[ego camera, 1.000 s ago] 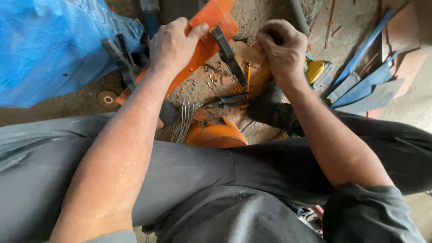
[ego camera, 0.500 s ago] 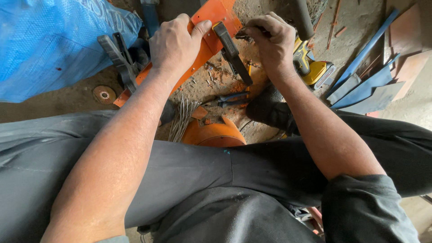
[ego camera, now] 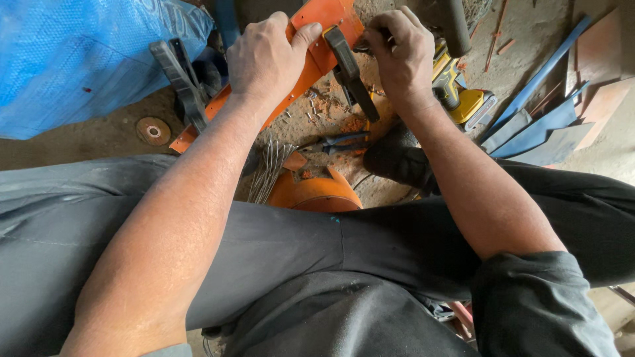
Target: The person bends wire pieces into hooks using pliers, then uses a power drill to drive screws into an orange metal bracket clamped to a concrete block. The person also uses a hammer to tap the screws into place.
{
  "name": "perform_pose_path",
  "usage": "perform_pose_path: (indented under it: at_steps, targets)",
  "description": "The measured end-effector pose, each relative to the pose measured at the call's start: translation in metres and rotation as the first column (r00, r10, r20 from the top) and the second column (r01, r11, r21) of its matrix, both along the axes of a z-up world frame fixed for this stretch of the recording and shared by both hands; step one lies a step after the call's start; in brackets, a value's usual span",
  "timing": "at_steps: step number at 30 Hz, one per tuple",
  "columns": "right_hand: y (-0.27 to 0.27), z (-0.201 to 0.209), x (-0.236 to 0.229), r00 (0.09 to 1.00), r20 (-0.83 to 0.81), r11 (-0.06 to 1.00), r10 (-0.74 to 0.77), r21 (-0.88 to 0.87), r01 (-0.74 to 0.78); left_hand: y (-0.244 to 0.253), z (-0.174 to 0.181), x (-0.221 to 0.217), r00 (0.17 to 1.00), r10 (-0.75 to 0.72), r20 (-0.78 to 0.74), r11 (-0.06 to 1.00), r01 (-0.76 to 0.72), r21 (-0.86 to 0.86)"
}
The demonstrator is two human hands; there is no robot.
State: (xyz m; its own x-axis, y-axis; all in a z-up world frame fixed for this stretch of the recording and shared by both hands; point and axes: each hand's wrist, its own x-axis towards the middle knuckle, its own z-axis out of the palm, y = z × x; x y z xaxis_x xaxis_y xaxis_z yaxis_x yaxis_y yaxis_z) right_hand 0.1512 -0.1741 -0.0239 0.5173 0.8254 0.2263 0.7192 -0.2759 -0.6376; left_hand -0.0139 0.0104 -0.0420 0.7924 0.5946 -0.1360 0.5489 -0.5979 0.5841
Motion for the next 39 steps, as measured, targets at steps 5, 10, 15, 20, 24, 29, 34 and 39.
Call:
perform_pose_path:
  at_steps: [5, 10, 15, 20, 24, 29, 34, 39]
  targets:
    - [-0.001, 0.001, -0.005, 0.974, 0.217, 0.996, 0.068, -0.063, -0.055, -0.001, 0.002, 0.002, 1.000, 0.009, -0.027, 0.999, -0.011, -0.042]
    - [-0.002, -0.007, -0.008, 0.958, 0.266, 0.992, 0.106, -0.089, -0.086, -0.002, -0.002, 0.000, 1.000, 0.020, 0.020, 1.000, -0.020, 0.000]
    - [0.001, -0.011, -0.006, 0.951, 0.288, 0.993, 0.117, -0.063, -0.103, -0.002, -0.003, 0.002, 0.998, 0.042, 0.040, 0.999, -0.041, -0.027]
    - [0.005, -0.003, -0.008, 0.953, 0.279, 0.993, 0.115, -0.057, -0.104, -0.001, 0.003, 0.004, 0.999, 0.041, -0.022, 0.995, -0.043, -0.093]
    - [-0.003, -0.001, -0.012, 0.954, 0.273, 0.992, 0.126, -0.058, -0.114, -0.002, 0.000, -0.001, 0.999, 0.039, -0.033, 0.990, -0.043, -0.131]
    - [-0.009, -0.008, -0.008, 0.963, 0.238, 0.991, 0.123, -0.076, -0.108, 0.000, -0.001, 0.001, 1.000, 0.016, 0.022, 0.999, -0.015, -0.036]
    - [-0.016, -0.009, 0.006, 0.929, 0.367, 0.996, -0.050, -0.049, 0.073, 0.001, 0.001, 0.003, 1.000, 0.020, 0.019, 0.999, -0.019, -0.048]
    - [-0.027, -0.005, 0.048, 0.905, 0.261, 0.851, -0.337, -0.327, 0.411, 0.004, -0.002, 0.001, 0.999, 0.029, -0.028, 0.996, -0.031, -0.085]
